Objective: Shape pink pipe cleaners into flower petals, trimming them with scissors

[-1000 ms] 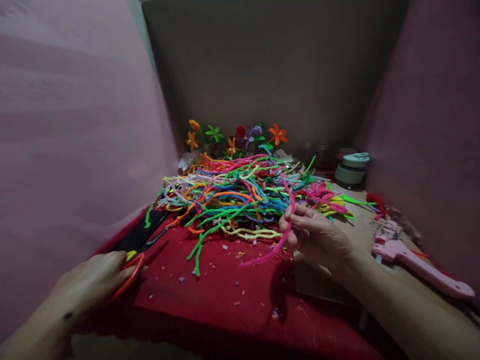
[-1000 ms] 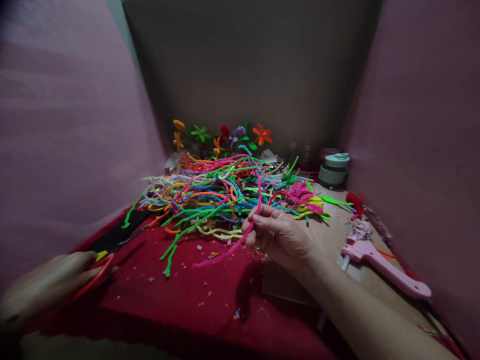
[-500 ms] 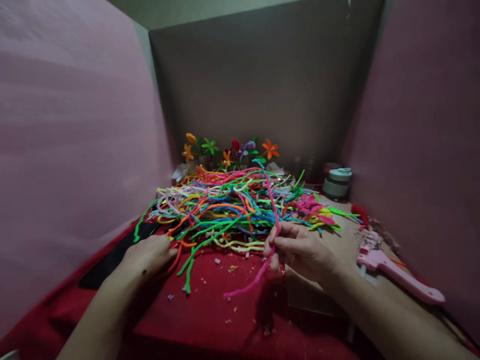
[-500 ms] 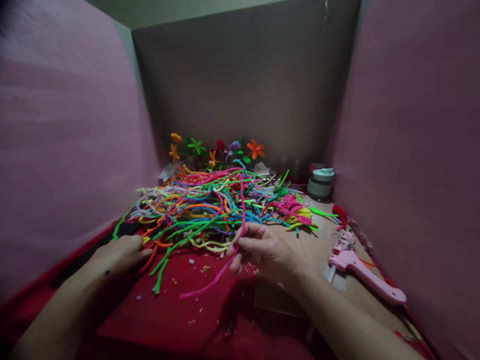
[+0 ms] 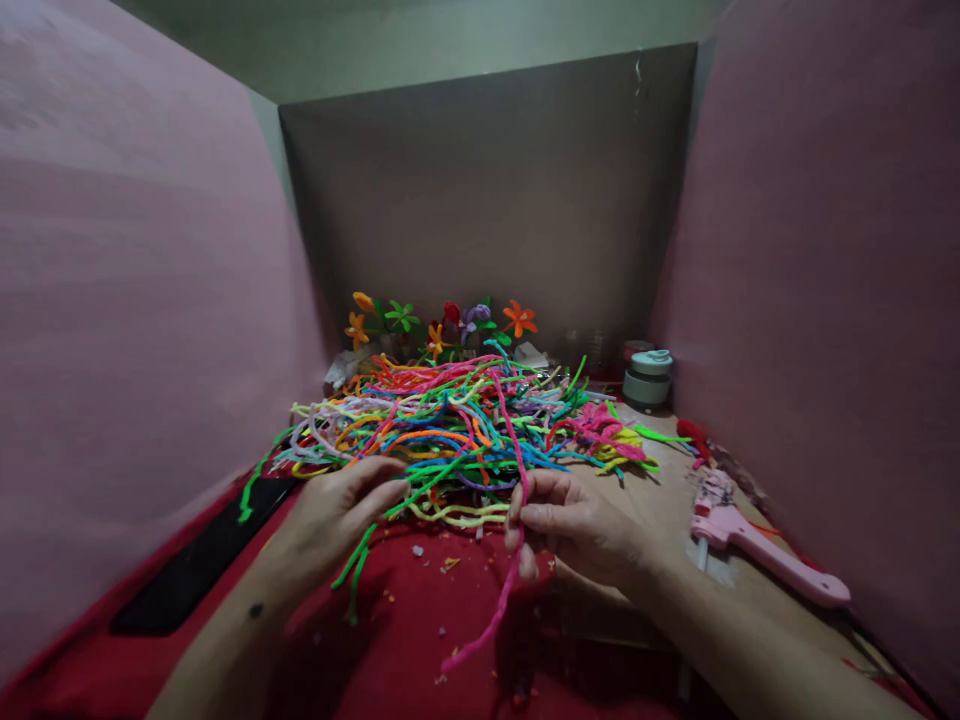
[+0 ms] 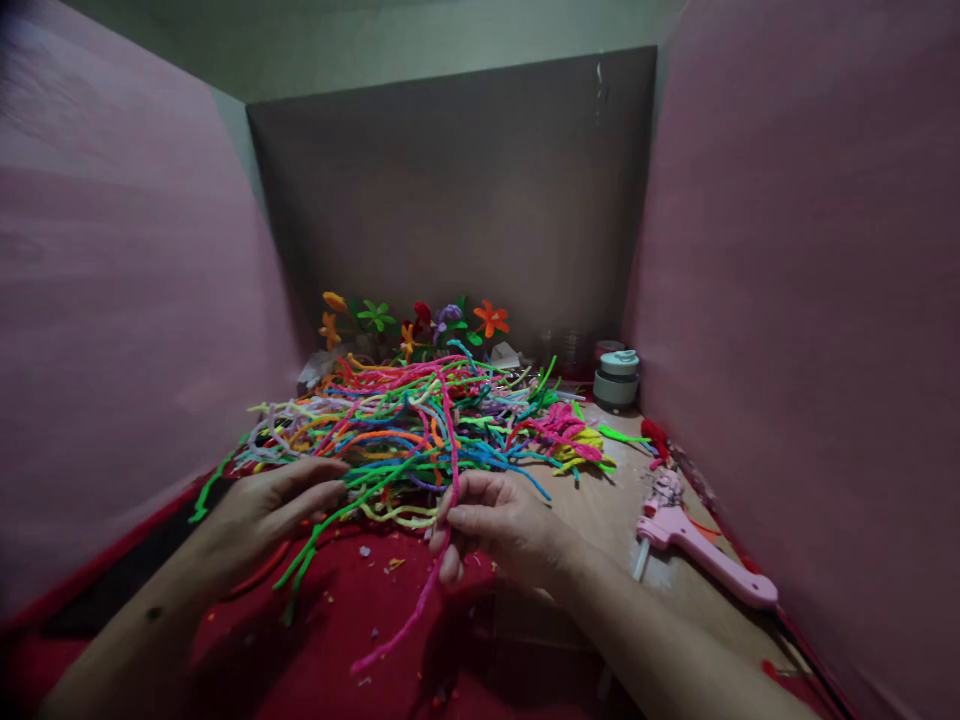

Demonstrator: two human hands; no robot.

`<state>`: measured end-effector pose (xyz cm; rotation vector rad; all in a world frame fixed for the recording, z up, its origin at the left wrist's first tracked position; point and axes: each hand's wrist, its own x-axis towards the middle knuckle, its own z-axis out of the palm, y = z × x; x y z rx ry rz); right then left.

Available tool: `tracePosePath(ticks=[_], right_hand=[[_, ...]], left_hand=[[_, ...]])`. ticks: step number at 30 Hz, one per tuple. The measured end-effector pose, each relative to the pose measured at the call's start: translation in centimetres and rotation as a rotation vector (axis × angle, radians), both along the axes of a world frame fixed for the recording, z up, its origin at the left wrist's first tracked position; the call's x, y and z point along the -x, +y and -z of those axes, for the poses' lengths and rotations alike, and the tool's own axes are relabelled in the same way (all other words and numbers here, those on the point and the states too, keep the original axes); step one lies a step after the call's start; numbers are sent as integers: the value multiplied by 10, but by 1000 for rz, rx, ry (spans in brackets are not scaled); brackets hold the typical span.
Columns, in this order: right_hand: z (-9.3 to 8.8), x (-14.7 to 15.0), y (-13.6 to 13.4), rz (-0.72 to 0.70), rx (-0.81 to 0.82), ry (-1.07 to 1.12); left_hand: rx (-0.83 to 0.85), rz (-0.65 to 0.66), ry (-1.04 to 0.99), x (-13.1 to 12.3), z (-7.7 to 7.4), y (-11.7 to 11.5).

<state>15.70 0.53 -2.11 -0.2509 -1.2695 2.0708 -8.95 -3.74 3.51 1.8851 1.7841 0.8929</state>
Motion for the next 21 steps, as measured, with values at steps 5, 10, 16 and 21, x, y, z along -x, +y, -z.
tracePosePath(ticks=[5, 10, 16, 21], right_hand=[[-5, 0, 0, 129, 22, 26], [-9, -2, 6, 223, 186, 113], [-10, -2, 6, 206, 287, 154], [-14, -3, 6, 248, 308, 213]], left_hand=[[303, 407, -439, -64, 3, 4], [219, 391, -785, -81, 29, 10], [-28, 396, -770, -95, 35, 1], [-174, 203, -1078, -111, 35, 1]])
